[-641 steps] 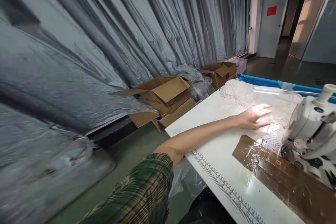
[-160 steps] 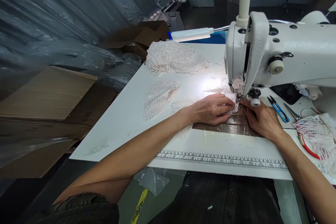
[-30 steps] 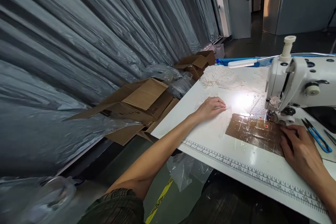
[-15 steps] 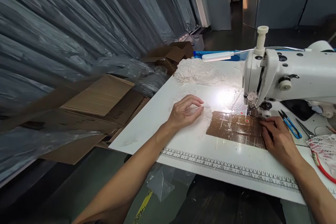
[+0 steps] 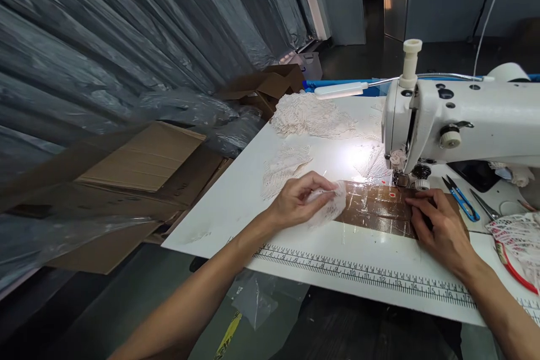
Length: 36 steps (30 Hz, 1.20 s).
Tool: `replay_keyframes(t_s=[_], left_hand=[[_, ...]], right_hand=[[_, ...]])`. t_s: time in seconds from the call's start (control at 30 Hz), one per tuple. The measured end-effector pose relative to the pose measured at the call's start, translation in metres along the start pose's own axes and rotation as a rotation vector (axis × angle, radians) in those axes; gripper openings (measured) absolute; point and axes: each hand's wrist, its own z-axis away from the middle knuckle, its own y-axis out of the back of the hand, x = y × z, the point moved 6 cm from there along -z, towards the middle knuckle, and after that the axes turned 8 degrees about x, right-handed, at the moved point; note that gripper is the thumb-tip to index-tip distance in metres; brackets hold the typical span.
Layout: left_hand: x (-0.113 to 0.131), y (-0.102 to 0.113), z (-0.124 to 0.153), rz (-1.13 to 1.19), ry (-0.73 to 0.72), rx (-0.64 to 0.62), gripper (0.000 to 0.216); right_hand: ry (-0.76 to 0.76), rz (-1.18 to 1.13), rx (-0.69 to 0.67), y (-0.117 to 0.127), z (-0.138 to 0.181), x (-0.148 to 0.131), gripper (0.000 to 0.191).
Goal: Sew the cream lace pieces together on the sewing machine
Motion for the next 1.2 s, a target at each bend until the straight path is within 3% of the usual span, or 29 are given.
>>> replay_keyframes(t_s=[0.13,0.23,0.33,0.47,0.6,0.7,0.77,0.87,0.97,1.1,1.2], left_hand=[[0.037,-0.034,0.003,0.252,0.176,-0.263,0.019],[0.059,-0.049,0.001,0.405,0.265,-0.379,0.03],[0.058,-0.052,-0.005,0.525,0.357,-0.365,0.034],[0.028,-0.045,-0.007,0.494,0.436,-0.266,0.034],[-0.004,-0.033,-0.004,0.188,0.351,-0.246,0.037],[-0.01,-0.023,-0.01,-0.208,0.118,-0.232,0.031],[-0.006,-0.025,-0.017,-0.358,-0.051,-0.253,0.023],[0.002,-0.043,-0.03,-0.355,-0.226,-0.334,0.018],[0.003,-0.071,-0.042,-0.277,-0.302,-0.426,0.017],[-0.007,-0.101,-0.05,-0.108,-0.271,-0.552,0.012],[-0.014,-0.107,-0.052,-0.033,-0.197,-0.551,0.007]], right_hand=[[-0.059,-0.217,-0.114,0.003,-0.006,-0.015,0.035],[-0.103,-0.39,-0.264,0.0,-0.009,-0.031,0.05],[-0.179,-0.551,-0.444,-0.012,-0.006,-0.042,0.057],[-0.328,-0.558,-0.568,-0.03,-0.002,-0.034,0.058],[-0.316,-0.269,-0.421,-0.028,-0.017,-0.004,0.051],[-0.3,0.062,-0.223,-0.014,-0.03,0.018,0.033],[-0.301,0.119,-0.159,-0.009,-0.033,0.023,0.022],[-0.307,0.046,-0.104,-0.006,-0.034,0.021,0.019],[-0.321,0.016,-0.06,-0.003,-0.034,0.017,0.019],[-0.292,0.01,-0.033,-0.001,-0.033,0.015,0.02],[-0.257,0.007,-0.009,0.001,-0.031,0.016,0.022]])
